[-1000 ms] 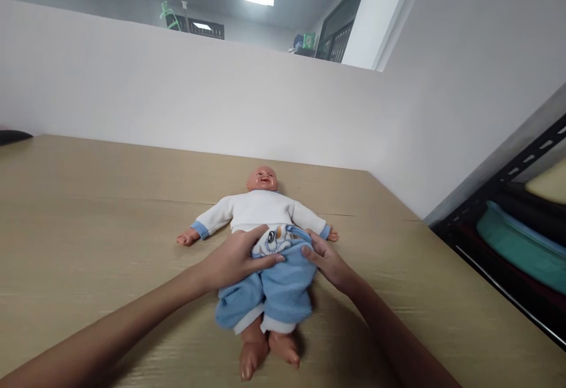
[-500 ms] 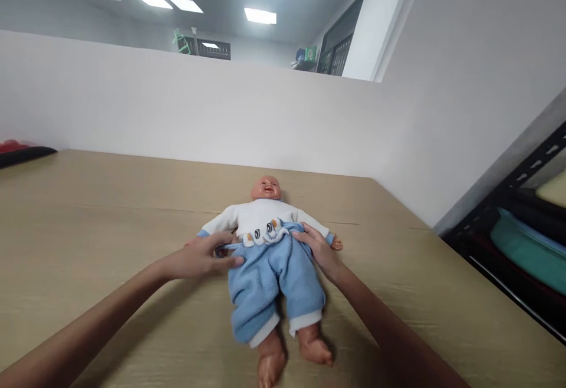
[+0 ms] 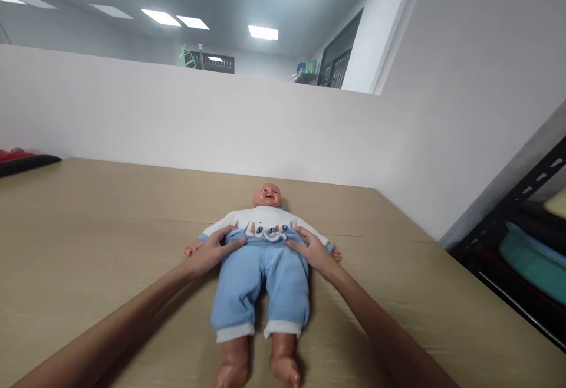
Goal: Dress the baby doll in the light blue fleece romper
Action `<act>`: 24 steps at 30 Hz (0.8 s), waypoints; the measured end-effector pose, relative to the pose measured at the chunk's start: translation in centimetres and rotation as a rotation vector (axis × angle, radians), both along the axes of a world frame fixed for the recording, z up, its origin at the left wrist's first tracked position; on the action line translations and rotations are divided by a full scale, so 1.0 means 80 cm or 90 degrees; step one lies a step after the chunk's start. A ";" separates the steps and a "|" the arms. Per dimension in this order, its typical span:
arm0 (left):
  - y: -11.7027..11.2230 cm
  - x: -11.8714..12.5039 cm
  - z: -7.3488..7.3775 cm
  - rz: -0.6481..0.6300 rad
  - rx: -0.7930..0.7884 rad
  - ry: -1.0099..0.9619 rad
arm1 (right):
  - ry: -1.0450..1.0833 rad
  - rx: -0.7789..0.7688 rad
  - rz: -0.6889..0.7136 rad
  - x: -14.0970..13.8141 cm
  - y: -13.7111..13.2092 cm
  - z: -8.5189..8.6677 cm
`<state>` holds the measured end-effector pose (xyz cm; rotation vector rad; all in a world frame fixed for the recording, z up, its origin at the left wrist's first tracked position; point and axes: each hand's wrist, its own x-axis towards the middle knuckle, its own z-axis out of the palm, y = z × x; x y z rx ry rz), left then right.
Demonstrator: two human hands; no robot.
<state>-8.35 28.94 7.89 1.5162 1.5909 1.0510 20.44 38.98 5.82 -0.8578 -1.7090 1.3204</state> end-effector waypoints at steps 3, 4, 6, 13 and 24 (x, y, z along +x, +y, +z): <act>-0.001 0.003 -0.001 -0.034 0.062 -0.001 | -0.004 0.014 -0.010 -0.003 0.002 -0.005; 0.001 0.005 -0.001 -0.032 0.082 -0.010 | 0.008 0.010 -0.025 -0.008 0.004 -0.007; 0.014 0.011 -0.005 -0.001 0.103 -0.048 | 0.038 -0.013 -0.064 -0.022 0.012 -0.010; 0.055 0.022 -0.024 0.017 0.101 -0.130 | 0.078 -0.118 -0.060 -0.032 0.031 -0.022; -0.008 -0.050 -0.027 -0.232 0.102 -0.018 | -0.104 0.072 0.125 0.069 -0.033 -0.026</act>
